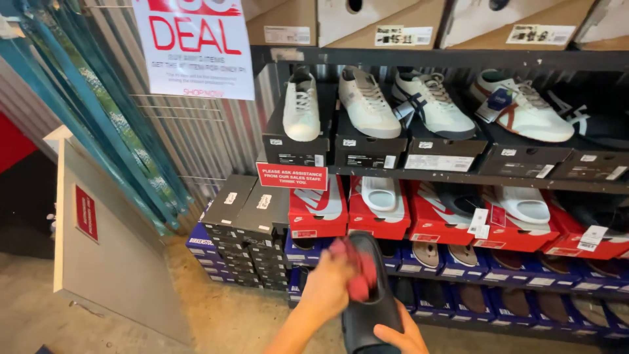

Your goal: Wiping and dusting display shoes and sandals on retail store shelves using a cloth.

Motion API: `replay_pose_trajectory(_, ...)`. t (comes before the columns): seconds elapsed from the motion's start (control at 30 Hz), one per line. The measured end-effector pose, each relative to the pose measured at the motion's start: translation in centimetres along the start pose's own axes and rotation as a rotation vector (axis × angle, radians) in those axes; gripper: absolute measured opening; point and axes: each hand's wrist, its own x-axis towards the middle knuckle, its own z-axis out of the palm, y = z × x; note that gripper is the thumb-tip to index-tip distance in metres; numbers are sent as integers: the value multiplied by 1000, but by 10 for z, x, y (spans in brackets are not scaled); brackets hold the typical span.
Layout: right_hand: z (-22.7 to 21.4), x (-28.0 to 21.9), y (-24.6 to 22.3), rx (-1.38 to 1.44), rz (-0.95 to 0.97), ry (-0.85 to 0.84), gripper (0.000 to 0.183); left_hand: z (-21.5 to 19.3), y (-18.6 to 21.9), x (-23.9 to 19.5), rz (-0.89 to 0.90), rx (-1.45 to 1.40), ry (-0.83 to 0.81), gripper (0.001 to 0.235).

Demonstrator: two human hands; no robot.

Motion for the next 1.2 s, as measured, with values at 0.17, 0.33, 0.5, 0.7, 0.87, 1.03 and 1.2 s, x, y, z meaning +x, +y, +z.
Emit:
replay_pose_trajectory(0.17,-36,0,35,-107,46,23,93,8,34,-5,15,-59,57,32)
replay_pose_trajectory(0.33,-65,40,76,-12,135,275,96,26,58,-29,-16,-125,178,44)
replay_pose_trajectory(0.5,47,34,-82,95,305,376,66,40,32,-59,-398,-241,358,58)
replay_pose_trajectory(0.7,63,102,-75,250,310,351,47,60,-31,-63,-1032,-327,55,60)
replay_pose_trajectory(0.87,80,158,-48,211,273,314,39,79,-79,-31,-1016,-791,93,32)
replay_pose_trajectory(1.03,95,205,-49,230,222,363,47,59,-99,9,-608,-84,244,53)
replay_pose_trajectory(1.2,101,243,-46,90,137,430,48,57,-123,65,-244,59,257,53)
